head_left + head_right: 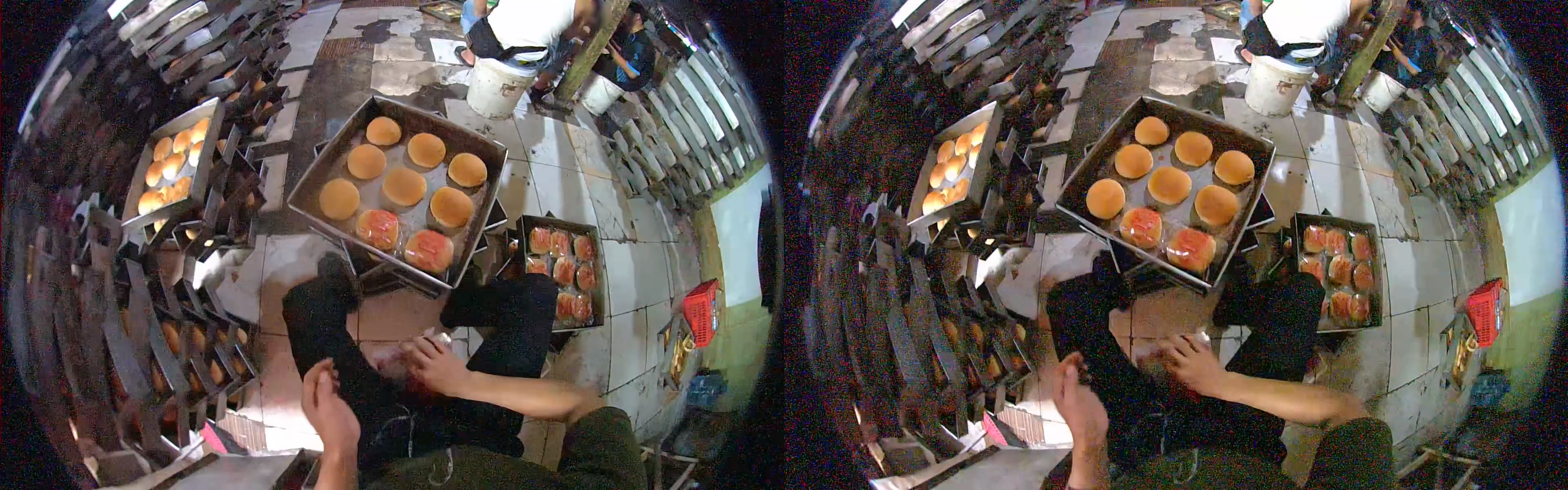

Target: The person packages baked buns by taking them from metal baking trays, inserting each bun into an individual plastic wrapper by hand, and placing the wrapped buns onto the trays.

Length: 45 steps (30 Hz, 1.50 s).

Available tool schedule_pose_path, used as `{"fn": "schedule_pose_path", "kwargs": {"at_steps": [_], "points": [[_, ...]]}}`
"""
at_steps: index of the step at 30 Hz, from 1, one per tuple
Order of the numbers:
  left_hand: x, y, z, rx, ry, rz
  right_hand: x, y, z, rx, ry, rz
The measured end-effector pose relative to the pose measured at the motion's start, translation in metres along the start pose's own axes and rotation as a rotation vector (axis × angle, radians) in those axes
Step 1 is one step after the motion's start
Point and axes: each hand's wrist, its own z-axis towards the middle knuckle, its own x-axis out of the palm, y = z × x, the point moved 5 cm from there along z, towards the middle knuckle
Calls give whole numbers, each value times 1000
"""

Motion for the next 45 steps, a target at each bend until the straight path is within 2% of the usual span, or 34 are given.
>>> {"fn": "schedule_pose_path", "kwargs": {"at_steps": [2, 4, 6, 7, 8, 10, 11, 12, 14, 16, 18, 19, 21, 22, 24, 25, 27, 28, 29, 30, 31, 32, 33, 35, 36, 37, 38, 40, 41, 42, 44, 45], "points": [[13, 8, 1, 11, 71, 145, 10, 14, -14, -57, -1, -1], [17, 17, 4, -15, 92, 114, 0, 32, -20, -117, 1, 5], [12, 28, 13, -26, 119, 81, -20, 44, -15, -43, 123, 71], [10, 34, 19, 18, 122, 95, 1, 38, -22, 224, 252, 161], [8, 39, 22, 51, 128, 119, 9, 37, -21, 220, 265, 170], [14, 62, 26, -150, 212, 32, 11, 18, -16, 330, 130, -38], [17, 77, 27, -137, 270, 101, 10, 19, -17, 228, 98, -3], [20, 88, 29, -123, 326, 170, 10, 19, -16, 218, 108, 6], [15, 98, 35, -132, 356, 232, -3, 31, -13, -44, -41, 99], [13, 99, 41, -127, 405, 297, -10, 32, -9, -69, -49, 79], [11, 102, 39, -233, 430, 275, -13, 28, -12, 160, -15, 161], [11, 106, 35, -242, 422, 278, -12, 32, -11, 159, -8, 170], [22, 111, 33, -86, 489, 337, 1, 18, -11, 585, 238, 381], [23, 113, 36, -80, 486, 337, -5, 12, -6, 579, 235, 381], [21, 117, 34, -98, 540, 205, -11, 8, 5, 538, 498, 570], [18, 119, 32, -102, 542, 212, -17, 3, 9, 521, 357, 534], [30, 125, 23, 85, 834, 667, -14, -6, 16, 459, 262, 444], [28, 133, 23, 79, 842, 668, -16, -4, 17, 395, 181, 359], [26, 135, 27, -38, 781, 570, -23, 1, 17, 469, 300, 355], [26, 136, 34, -143, 716, 468, -18, 1, 11, 476, 295, 351], [18, 140, 36, -408, 627, 297, -11, 7, 3, 363, 229, 328], [18, 133, 36, -409, 630, 296, -11, 14, 1, 247, 172, 309], [18, 129, 35, -410, 642, 316, -2, 15, -1, 254, 265, 386], [15, 133, 29, -427, 636, 331, -8, 13, 2, 222, 247, 351], [23, 126, 25, -259, 732, 179, -13, 11, 7, 202, 209, 310], [31, 116, 23, -83, 828, 26, -23, 9, 10, 137, -14, 382], [31, 111, 24, -82, 837, 29, -30, 3, 16, 144, -20, 379], [34, 108, 18, -45, 950, 395, -58, -40, 24, 653, -151, 640], [27, 122, 21, -210, 851, 404, -73, -57, 33, 656, -245, 666], [28, 117, 21, -215, 859, 406, -89, -74, 43, 661, -348, 689], [27, 106, 27, -438, 711, 199, -106, -101, 50, 1025, -325, 1035], [28, 109, 32, -478, 629, -52, -108, -108, 52, 1065, -388, 1114]]}}
